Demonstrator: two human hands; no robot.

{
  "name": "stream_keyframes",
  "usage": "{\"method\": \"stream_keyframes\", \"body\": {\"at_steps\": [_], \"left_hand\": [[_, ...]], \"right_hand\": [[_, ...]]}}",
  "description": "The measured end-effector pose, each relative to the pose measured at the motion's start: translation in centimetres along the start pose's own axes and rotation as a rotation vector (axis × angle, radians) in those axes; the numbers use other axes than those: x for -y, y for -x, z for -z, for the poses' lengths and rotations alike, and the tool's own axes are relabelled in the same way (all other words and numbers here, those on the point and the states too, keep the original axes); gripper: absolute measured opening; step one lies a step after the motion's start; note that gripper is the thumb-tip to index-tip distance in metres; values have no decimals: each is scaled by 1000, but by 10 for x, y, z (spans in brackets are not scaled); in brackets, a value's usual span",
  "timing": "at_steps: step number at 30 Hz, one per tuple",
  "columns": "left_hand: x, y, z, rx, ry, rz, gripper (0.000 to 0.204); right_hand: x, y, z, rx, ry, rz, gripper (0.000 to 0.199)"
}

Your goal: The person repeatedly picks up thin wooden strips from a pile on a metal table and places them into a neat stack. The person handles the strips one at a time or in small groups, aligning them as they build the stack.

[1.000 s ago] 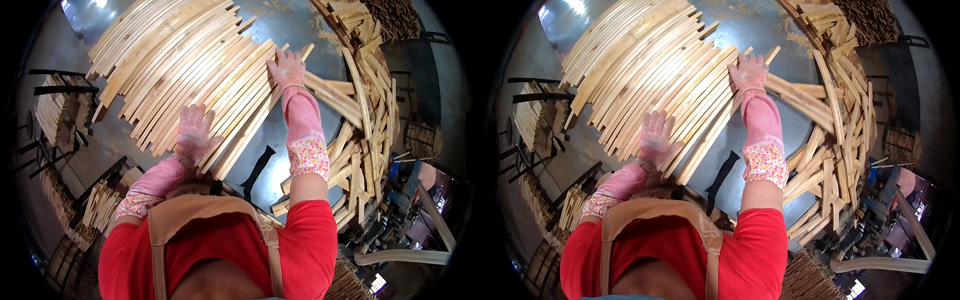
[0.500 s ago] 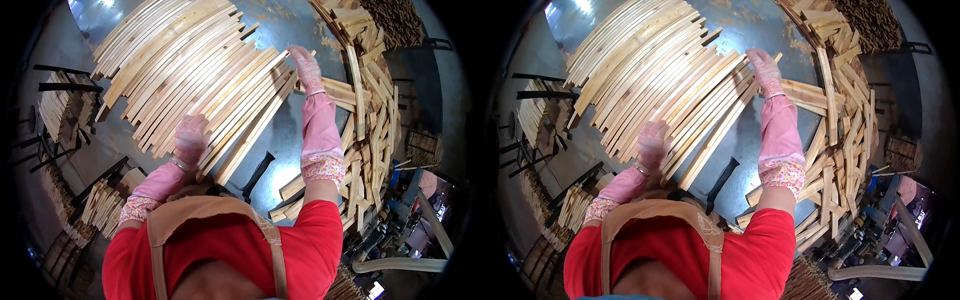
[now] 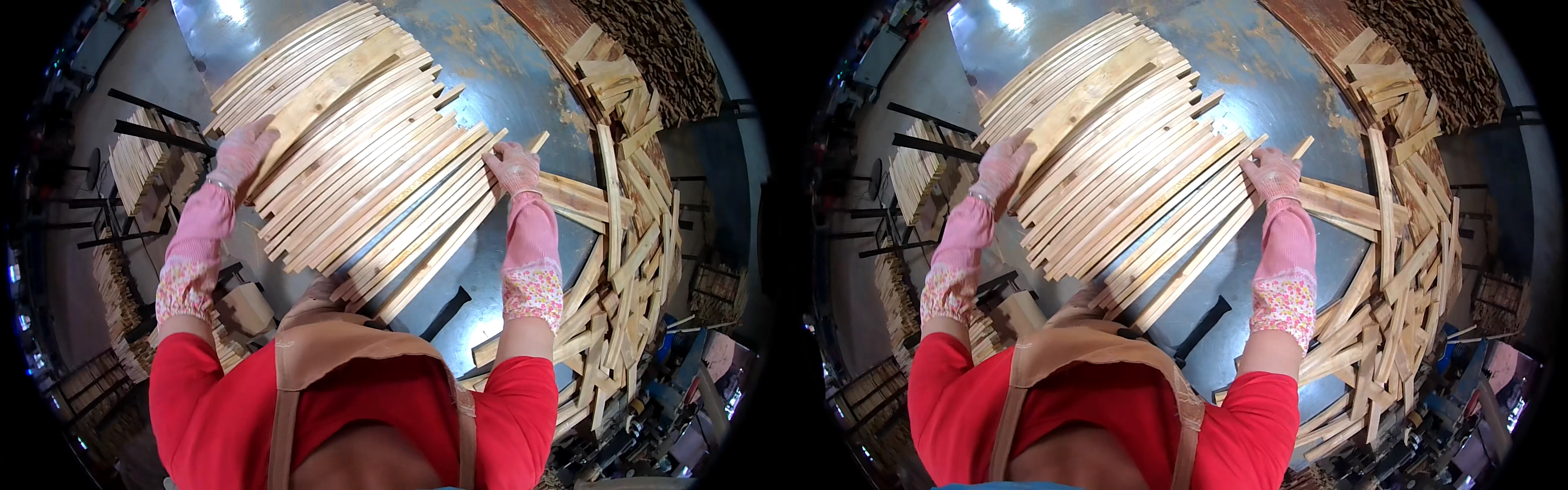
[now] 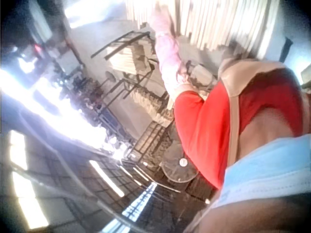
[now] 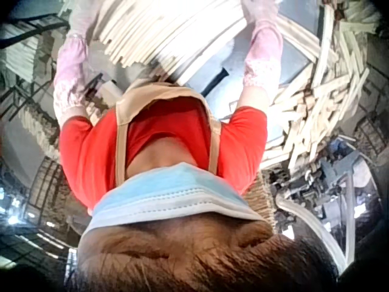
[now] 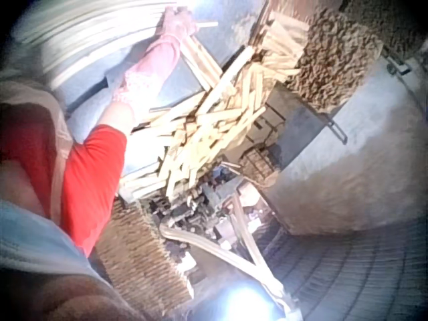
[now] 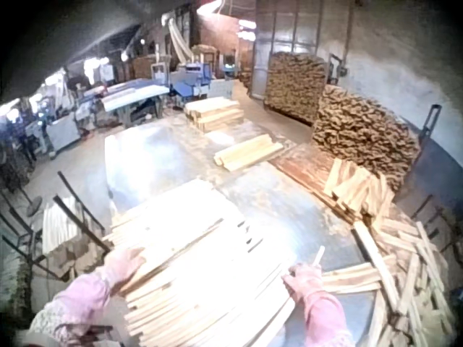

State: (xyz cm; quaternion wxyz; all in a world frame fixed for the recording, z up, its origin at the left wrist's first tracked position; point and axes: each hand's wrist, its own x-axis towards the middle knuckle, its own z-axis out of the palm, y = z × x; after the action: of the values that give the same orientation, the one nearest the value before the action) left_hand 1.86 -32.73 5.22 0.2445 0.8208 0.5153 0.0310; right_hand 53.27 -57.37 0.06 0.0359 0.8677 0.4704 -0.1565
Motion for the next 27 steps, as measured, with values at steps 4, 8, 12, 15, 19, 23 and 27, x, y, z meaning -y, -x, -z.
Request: {"method": "stream_keyframes", "body": {"at_steps": [4, 8, 12, 15, 19, 23, 27], "left_hand": [[66, -45, -11, 42, -428, -90, 68], [31, -27, -20, -247, -434, -198, 61], [-35, -27, -39, -270, -168, -933, 53], [-104, -28, -65, -197, -86, -1504, 49], [-159, -36, -28, -384, -185, -1715, 57], [-221, -57, 29, -558, -255, -1789, 64], [-188, -56, 59, -302, -405, -1582, 70]], "right_hand": [[18, 21, -8, -205, 179, 213, 56], [46, 74, -19, -372, -1373, -186, 52], [145, 120, -42, -150, -1928, -285, 66], [166, 111, -48, -169, -1431, -264, 97], [176, 95, 64, -95, -1636, -18, 77], [172, 76, 87, 7, -1245, 615, 32], [185, 86, 105, 207, -936, 545, 57]]}}
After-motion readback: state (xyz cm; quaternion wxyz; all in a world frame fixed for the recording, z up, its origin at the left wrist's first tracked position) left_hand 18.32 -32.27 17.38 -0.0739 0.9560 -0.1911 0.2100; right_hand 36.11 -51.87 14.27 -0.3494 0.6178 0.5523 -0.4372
